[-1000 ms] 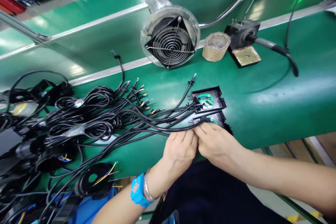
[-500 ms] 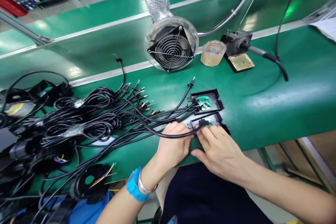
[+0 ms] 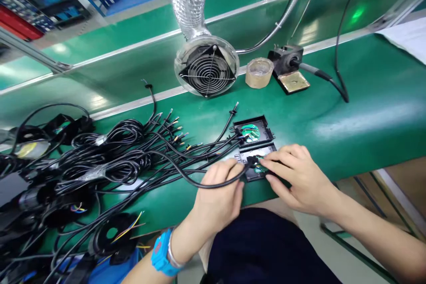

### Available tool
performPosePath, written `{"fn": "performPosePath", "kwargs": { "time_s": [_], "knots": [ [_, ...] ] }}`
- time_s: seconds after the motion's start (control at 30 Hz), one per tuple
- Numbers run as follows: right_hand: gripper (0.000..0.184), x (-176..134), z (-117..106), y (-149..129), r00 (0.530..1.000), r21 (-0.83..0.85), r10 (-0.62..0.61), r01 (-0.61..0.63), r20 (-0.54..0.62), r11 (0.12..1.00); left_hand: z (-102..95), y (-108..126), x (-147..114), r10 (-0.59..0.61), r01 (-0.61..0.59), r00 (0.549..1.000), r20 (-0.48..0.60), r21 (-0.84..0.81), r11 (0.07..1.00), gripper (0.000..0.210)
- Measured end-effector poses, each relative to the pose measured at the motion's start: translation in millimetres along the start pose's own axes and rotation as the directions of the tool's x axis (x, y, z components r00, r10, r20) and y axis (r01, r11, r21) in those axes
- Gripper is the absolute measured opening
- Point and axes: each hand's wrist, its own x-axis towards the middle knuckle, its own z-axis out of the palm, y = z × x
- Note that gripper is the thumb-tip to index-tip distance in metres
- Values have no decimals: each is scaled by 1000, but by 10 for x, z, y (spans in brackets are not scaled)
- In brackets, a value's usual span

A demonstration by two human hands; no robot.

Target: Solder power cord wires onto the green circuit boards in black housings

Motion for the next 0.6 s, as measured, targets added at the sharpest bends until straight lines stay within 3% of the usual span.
{"fn": "performPosePath", "kwargs": {
  "time_s": [0.17, 0.33, 0.43, 0.6],
  "knots": [
    [22, -4, 64, 39, 999, 35, -14, 12, 41, 999, 44, 127, 79, 122, -143, 987, 105, 225, 964, 33],
    [21, -8, 126, 91, 998, 89, -51, 49, 29, 995, 121, 119, 74, 173, -198, 980, 102, 360, 912, 29],
    [19, -24, 98, 126, 999, 125, -48, 46, 10, 991, 144, 71, 35, 134, -144, 989, 63, 204, 968, 29],
    [5, 149, 22, -134, 981, 227, -42, 86, -190, 970, 148, -10, -37, 46, -46, 999, -3, -126, 991, 37]
  ]
}}
